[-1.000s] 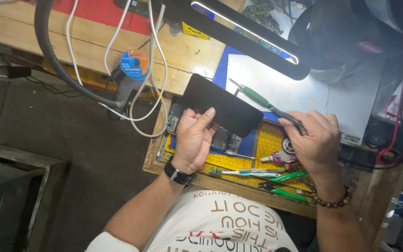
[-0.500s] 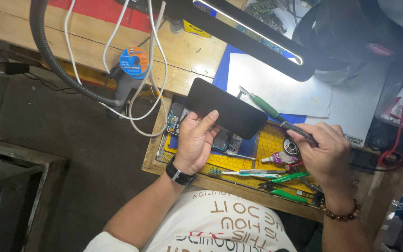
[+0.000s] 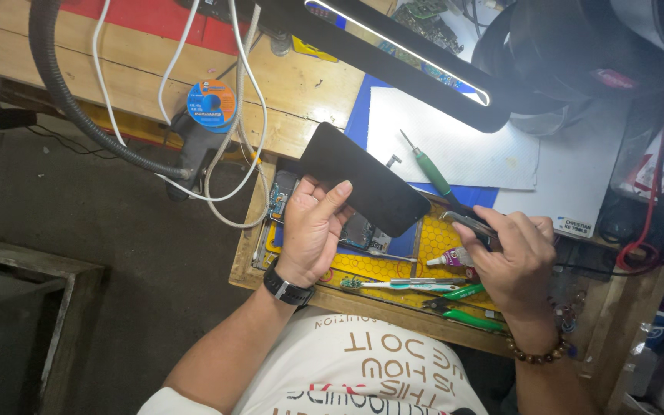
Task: The person works on a black electronic device at a cluttered workbench. They use a metal pry tool to separate the device's casing and then use a small brush to clean the internal components.
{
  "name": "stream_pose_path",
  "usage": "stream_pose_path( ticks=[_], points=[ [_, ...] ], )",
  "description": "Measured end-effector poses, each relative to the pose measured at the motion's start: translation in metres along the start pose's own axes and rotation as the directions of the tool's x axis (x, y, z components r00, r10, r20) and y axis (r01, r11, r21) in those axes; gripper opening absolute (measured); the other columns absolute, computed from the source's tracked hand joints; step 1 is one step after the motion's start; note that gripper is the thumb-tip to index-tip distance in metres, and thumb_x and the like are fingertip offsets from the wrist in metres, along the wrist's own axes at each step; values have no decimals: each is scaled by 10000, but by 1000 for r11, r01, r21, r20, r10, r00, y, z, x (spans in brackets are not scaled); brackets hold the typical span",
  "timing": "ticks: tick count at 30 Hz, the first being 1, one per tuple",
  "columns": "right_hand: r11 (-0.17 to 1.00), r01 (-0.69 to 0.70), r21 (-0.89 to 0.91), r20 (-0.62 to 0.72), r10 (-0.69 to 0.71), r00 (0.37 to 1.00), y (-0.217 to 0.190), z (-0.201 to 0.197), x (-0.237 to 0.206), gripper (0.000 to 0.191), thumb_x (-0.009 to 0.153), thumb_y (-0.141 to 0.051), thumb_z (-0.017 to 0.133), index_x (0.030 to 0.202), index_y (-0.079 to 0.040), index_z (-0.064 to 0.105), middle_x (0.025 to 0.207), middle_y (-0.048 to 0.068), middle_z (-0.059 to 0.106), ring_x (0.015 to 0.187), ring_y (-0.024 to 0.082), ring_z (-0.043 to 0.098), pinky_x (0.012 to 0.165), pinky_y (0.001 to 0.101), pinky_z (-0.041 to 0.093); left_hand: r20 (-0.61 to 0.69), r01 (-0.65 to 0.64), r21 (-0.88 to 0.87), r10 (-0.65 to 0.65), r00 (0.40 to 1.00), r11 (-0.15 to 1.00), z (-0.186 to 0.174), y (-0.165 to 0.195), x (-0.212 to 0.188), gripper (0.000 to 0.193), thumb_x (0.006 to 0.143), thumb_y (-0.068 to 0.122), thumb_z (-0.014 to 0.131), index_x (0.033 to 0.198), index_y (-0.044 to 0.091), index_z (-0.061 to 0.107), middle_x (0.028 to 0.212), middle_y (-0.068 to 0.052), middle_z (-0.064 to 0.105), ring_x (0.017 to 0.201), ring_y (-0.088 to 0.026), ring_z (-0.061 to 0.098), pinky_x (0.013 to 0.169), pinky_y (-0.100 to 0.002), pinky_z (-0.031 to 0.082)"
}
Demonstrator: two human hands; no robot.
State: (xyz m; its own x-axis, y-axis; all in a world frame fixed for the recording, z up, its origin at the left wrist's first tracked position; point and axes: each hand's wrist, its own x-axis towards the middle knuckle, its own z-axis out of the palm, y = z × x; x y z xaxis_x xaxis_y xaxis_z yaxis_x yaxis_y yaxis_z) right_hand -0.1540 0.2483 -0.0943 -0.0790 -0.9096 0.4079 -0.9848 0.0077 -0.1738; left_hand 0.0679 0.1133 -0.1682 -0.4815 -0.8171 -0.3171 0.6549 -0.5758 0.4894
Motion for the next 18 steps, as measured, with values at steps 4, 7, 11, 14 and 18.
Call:
stream_pose_path(
  ticks=[4, 7, 11, 14, 18],
  points=[
    [1000, -8, -7, -18, 7, 1000, -1, 6, -5, 335, 890, -223, 878, 1085, -10, 708, 783, 43, 638, 725, 197, 606, 796, 363, 431, -4, -14, 17, 14, 1000, 1000, 3, 2, -1, 346, 974, 7, 675, 1287, 46, 532, 1202, -80, 680, 1089, -170, 667, 943, -343, 557],
    [999, -25, 29, -44, 26, 999, 0, 11, -8, 344, 890, -238, 880, 1088, -15, 708, 768, 24, 646, 699, 174, 602, 784, 360, 419, -11, -50, 36, 50, 999, 998, 6, 3, 0, 348, 961, 1, 677, 1267, 48, 517, 1188, -95, 686, 1091, -180, 675, 948, -360, 569],
    [995, -57, 78, -48, 61, 997, 1, 13, -12, 394, 885, -287, 865, 1119, -15, 703, 786, 25, 643, 725, 172, 603, 791, 354, 417, -13, -83, 68, 84, 996, 994, 11, 6, 1, 356, 956, -8, 678, 1268, 28, 510, 1169, -118, 692, 1065, -193, 688, 936, -362, 580],
    [987, -102, 121, -42, 107, 993, 3, 11, -11, 414, 886, -311, 857, 1134, -15, 705, 765, 8, 625, 712, 156, 582, 770, 344, 416, 6, -141, 97, 141, 990, 985, 16, 8, 3, 344, 963, -23, 680, 1259, -1, 505, 1166, -144, 697, 1059, -201, 696, 929, -355, 586],
    [964, -203, 170, -32, 212, 977, 3, 4, -6, 373, 896, -300, 848, 1133, -39, 727, 740, 0, 589, 703, 144, 536, 720, 322, 414, 28, -244, 167, 243, 970, 955, 25, 9, 5, 373, 945, -53, 687, 1264, -19, 497, 1167, -159, 706, 1072, -184, 698, 952, -319, 587]
  ],
)
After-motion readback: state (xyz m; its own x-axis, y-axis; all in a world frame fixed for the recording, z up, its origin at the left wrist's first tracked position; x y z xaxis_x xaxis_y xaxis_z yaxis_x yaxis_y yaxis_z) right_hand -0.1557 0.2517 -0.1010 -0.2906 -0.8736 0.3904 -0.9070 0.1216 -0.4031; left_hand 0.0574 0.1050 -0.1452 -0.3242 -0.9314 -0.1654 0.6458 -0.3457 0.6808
